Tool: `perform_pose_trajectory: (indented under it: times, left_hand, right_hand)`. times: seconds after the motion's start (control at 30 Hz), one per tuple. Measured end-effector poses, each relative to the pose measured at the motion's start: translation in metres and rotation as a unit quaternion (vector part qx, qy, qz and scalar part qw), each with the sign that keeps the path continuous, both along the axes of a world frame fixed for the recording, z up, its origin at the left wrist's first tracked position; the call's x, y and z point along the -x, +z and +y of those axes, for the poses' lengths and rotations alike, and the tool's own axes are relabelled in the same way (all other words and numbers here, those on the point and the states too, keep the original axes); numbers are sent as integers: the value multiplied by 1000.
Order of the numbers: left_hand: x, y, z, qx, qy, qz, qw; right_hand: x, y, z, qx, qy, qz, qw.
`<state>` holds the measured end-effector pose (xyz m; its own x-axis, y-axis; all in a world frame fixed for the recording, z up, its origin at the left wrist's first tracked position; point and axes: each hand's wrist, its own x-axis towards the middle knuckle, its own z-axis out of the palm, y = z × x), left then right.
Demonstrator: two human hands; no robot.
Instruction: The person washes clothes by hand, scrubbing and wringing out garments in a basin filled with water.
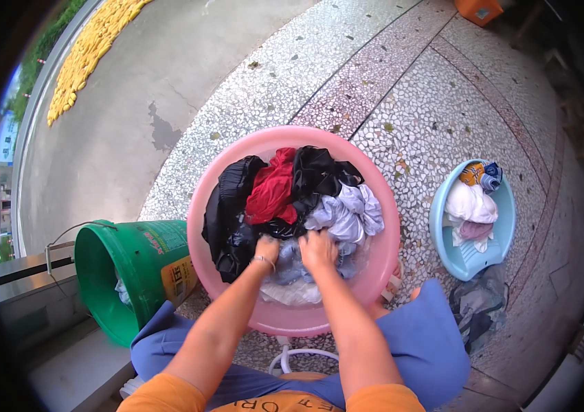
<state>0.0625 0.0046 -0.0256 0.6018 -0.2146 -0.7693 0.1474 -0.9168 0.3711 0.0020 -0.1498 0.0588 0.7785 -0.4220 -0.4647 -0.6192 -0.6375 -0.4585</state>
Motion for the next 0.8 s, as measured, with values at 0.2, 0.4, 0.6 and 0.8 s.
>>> perform_pose_trajectory:
  times: [0.2,0.4,0.6,0.8]
  left_hand:
    - [91,49,-24,207,375,-29,903]
    - [84,94,4,230,182,-301,907]
    - [91,109,-34,64,-73,-297,950]
    - [97,30,-8,-101,-88,-24,991]
  right_hand:
    - [77,30,42,61,-48,-195,978]
    - [84,72,35,-62,215,-189,956]
    - [79,36,0,154,-24,-75,985]
    - [81,-15,41,49,134,60,988]
